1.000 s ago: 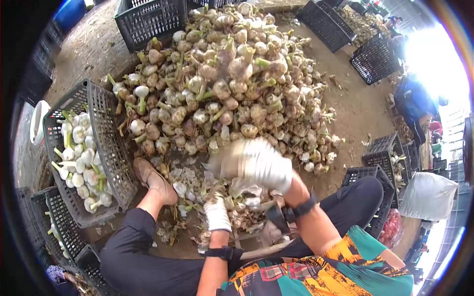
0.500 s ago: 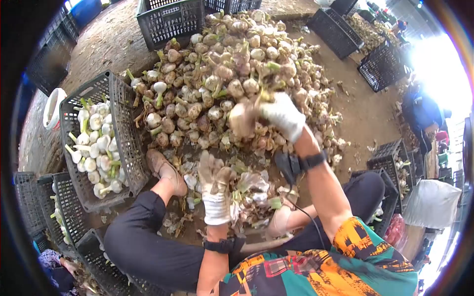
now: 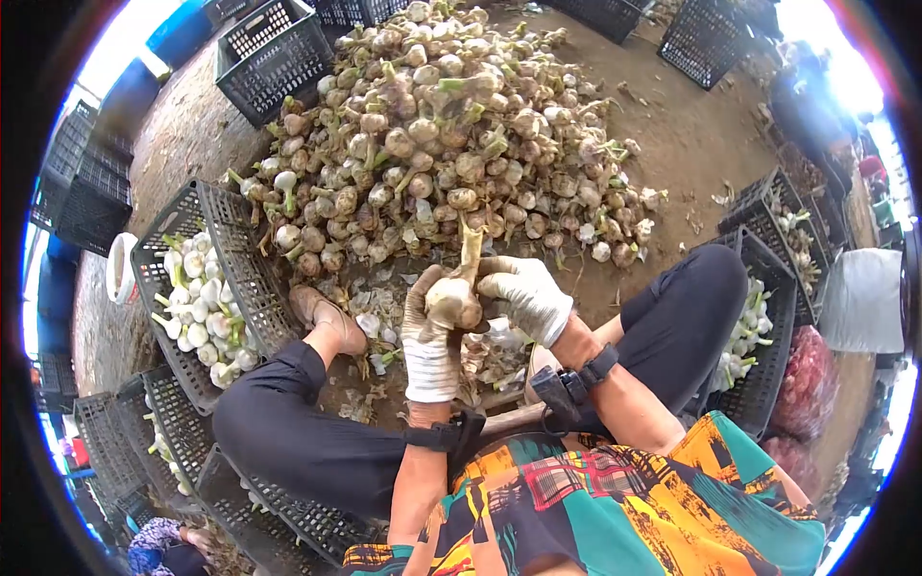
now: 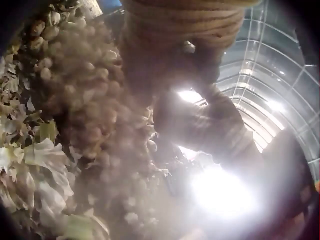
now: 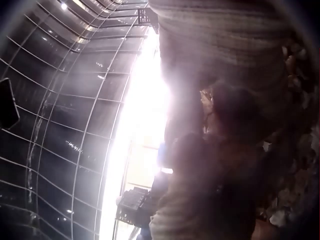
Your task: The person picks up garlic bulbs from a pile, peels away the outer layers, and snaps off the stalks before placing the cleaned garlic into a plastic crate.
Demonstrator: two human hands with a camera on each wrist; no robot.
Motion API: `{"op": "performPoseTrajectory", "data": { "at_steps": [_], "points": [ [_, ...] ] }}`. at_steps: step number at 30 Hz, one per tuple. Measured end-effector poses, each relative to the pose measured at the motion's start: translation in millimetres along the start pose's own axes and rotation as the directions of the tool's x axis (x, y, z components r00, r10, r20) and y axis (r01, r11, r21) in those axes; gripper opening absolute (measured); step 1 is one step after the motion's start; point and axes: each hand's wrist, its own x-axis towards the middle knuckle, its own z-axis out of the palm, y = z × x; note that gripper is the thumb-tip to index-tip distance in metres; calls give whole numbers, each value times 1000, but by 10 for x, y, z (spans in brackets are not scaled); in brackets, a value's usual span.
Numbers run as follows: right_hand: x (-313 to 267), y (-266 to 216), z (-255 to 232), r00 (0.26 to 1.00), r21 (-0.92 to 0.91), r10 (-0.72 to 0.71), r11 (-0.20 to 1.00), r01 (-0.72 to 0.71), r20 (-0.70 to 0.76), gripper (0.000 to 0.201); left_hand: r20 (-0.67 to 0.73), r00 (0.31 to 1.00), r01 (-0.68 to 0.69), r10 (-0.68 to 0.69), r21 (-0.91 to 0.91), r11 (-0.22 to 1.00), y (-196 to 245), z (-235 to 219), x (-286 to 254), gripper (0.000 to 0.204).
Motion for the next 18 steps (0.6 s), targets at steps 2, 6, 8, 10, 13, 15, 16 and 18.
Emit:
{"op": "performPoseTrajectory", "data": {
  "at_steps": [2, 6, 8, 10, 13, 15, 16, 18],
  "points": [
    [-61, 10, -58, 1000, 17, 8, 1000, -8, -12, 30, -9, 1000, 20, -20, 74, 997, -21, 3, -23, 55],
    [-159, -42, -41, 999, 45, 11, 999, -9, -41, 32, 42, 997, -74, 67, 214, 974, -71, 46, -24, 55],
    [-121, -46, 4, 991, -145, -62, 989, 44, -119, 32, 52, 989, -145, 136, 360, 922, -91, 124, -45, 55],
    [-74, 27, -46, 991, -216, -91, 974, 67, -103, 32, -15, 991, -126, 135, 265, 956, -124, 159, -73, 54],
    [-32, 104, -63, 988, -214, -138, 969, 121, -68, 33, -39, 990, -121, 132, 210, 970, -194, 61, -60, 54],
    [-69, 112, -103, 996, -84, -90, 993, 87, -29, 33, -13, 994, -105, 107, 108, 989, -201, 53, -84, 53],
    [-84, 111, -127, 998, -20, -67, 998, 67, -8, 33, 1, 995, -95, 95, 56, 994, -204, 52, -92, 53],
    [-108, 97, -164, 999, 95, -32, 995, 28, 37, 33, 10, 995, -103, 102, 73, 992, -210, 44, -93, 54]
  ]
}}
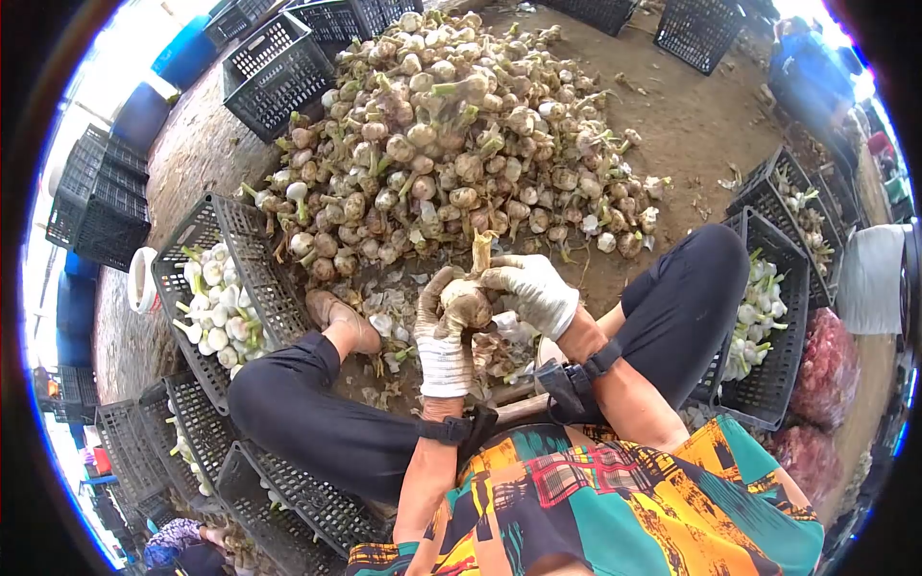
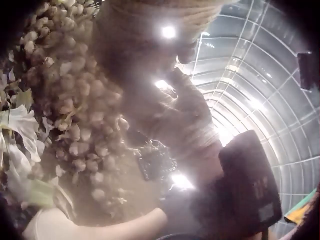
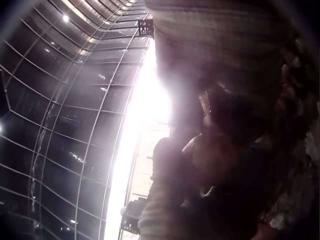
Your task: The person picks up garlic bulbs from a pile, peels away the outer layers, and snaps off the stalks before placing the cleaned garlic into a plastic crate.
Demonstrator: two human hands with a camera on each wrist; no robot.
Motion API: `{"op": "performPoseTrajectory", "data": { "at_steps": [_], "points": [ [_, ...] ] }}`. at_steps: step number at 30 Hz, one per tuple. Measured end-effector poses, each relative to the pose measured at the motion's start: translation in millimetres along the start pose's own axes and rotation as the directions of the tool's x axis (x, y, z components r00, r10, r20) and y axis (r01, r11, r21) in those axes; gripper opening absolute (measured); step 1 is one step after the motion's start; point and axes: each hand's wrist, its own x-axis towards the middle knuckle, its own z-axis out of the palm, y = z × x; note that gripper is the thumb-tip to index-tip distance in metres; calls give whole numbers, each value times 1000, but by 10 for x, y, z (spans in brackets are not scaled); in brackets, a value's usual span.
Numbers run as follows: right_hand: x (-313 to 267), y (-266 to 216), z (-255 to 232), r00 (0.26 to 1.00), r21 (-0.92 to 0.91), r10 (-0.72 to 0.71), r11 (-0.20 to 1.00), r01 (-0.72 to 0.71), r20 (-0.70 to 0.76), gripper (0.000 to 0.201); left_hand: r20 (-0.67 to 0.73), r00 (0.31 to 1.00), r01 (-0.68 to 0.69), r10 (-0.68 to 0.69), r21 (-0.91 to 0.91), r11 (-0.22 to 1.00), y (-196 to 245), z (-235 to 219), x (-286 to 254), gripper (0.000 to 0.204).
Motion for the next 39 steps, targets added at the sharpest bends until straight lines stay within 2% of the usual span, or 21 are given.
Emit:
{"op": "performPoseTrajectory", "data": {
  "at_steps": [6, 9, 10, 11, 14, 16, 17, 18, 19, 20, 25, 26, 27, 28, 29, 32, 34, 36, 37, 38, 39],
  "points": [
    [-96, -79, -31, 971, 312, 57, 941, -129, 232, 41, -74, 997, 16, -23, -86, 996, 135, 24, 31, 46],
    [-3, -58, -31, 985, 165, 116, 977, -137, 129, 47, -35, 997, -57, 67, 245, 968, 55, -118, 66, 52],
    [7, -40, -29, 988, 88, 130, 987, -137, 81, 48, -32, 992, -97, 119, 395, 913, 58, -77, 58, 53],
    [22, 10, 9, 995, 58, 100, 993, -101, 28, 39, 117, 951, -285, 285, 687, 668, 63, -100, 81, 56],
    [62, 86, 6, 996, 58, 63, 996, -68, 70, 34, 326, 864, -471, 383, 791, 391, 103, -8, 58, 52],
    [110, 257, -95, 952, -301, -261, 906, 299, 161, 24, -5, 975, -192, 223, 492, 849, 34, 5, 54, 50],
    [161, 325, -130, 980, -334, -180, 921, 200, 90, 22, -143, 986, -52, 92, 259, 964, -7, -107, 99, 39],
    [199, 355, -124, 995, -362, -99, 927, 101, 22, 21, -295, 949, 125, -113, 20, 992, 17, -158, 110, 39],
    [138, 315, 41, 998, -185, 17, 982, -27, -59, 21, -356, 895, 227, -269, -157, 961, 12, -192, 126, 42],
    [251, 454, -38, 992, -474, -123, 875, 96, -25, 25, -382, 821, 304, -424, -336, 892, -9, -242, 149, 45],
    [360, 480, 8, 948, -768, -318, 605, 210, 9, 30, -347, 804, 383, -483, -321, 866, 107, -187, 150, 53],
    [283, 358, -19, 966, -680, -248, 696, 232, 75, 31, -313, 815, 412, -488, -280, 867, 147, -172, 156, 51],
    [182, 244, 43, 991, -317, -131, 939, 133, 27, 31, -279, 826, 435, -490, -238, 868, 189, -180, 165, 49],
    [99, 185, 84, 1000, 104, 5, 995, -8, 29, 31, -246, 833, 458, -496, -196, 867, 218, -208, 154, 47],
    [78, 162, 65, 995, 155, 50, 986, -63, 87, 33, -35, 851, 502, -524, -238, 831, 142, -496, 177, 55],
    [81, 275, -101, 993, 136, 80, 986, -92, 91, 31, -2, 974, 224, -226, 141, 964, -264, -480, 338, 51],
    [18, 123, -37, 997, -148, 51, 988, -42, 62, 25, 17, 998, -63, 60, 203, 977, -130, -212, 142, 50],
    [-74, -47, 146, 999, -500, 1, 866, 22, 46, 22, -225, 965, 145, -136, 23, 989, -16, -218, 166, 51],
    [-16, -6, 121, 997, -548, 28, 836, 12, 65, 20, -284, 874, 382, -394, -96, 919, 222, -120, 70, 57],
    [13, -7, 73, 994, -534, 55, 845, 7, 99, 21, -314, 826, 477, -469, -55, 877, 257, -155, 75, 63],
    [26, -26, 7, 988, -521, 80, 853, 1, 133, 21, -210, 800, 536, -561, -169, 827, 266, -293, 111, 59]
  ]
}}
